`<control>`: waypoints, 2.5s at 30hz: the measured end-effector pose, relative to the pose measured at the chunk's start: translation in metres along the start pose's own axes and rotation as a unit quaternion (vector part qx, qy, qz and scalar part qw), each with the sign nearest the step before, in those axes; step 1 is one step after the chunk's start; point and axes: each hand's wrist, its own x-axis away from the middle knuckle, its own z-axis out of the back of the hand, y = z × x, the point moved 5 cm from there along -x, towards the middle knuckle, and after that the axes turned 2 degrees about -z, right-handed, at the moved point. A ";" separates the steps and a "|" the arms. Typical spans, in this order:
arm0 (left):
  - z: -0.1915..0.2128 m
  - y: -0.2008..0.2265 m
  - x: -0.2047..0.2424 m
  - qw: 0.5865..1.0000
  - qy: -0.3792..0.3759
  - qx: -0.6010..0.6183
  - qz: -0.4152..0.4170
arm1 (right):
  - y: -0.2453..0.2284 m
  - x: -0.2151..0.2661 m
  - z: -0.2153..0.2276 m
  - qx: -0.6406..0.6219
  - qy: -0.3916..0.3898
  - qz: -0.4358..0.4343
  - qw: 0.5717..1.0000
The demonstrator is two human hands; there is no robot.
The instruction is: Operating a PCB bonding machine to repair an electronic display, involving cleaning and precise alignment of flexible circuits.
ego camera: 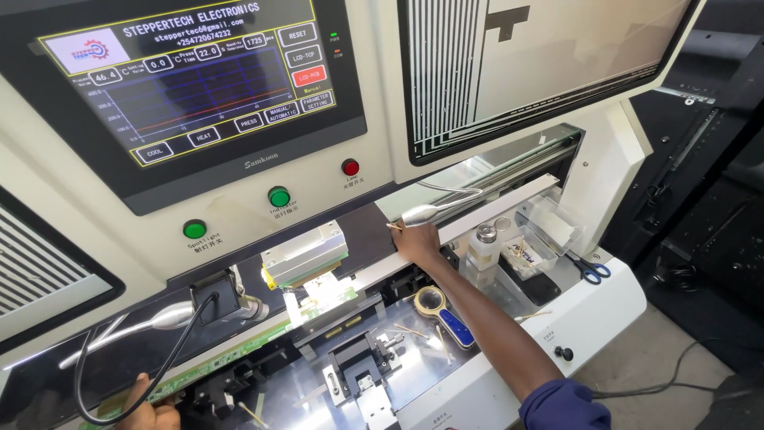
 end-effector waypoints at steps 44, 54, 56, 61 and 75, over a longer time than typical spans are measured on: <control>-0.016 -0.042 0.136 0.897 -0.069 0.204 -0.387 | 0.011 0.006 0.010 -0.249 0.274 0.202 0.906; -0.020 -0.187 0.306 0.870 -0.045 -0.027 -0.491 | -0.065 0.126 0.018 -0.099 0.120 0.534 0.831; -0.025 -0.204 0.310 0.849 -0.072 -0.146 -0.503 | -0.078 0.133 0.002 -0.031 0.103 0.548 0.829; -0.019 -0.225 0.310 0.835 -0.066 -0.218 -0.501 | -0.103 0.129 -0.024 0.120 0.055 0.517 0.846; -0.009 -0.234 0.298 0.827 -0.067 -0.191 -0.524 | -0.084 0.140 -0.031 -0.016 0.158 0.587 0.794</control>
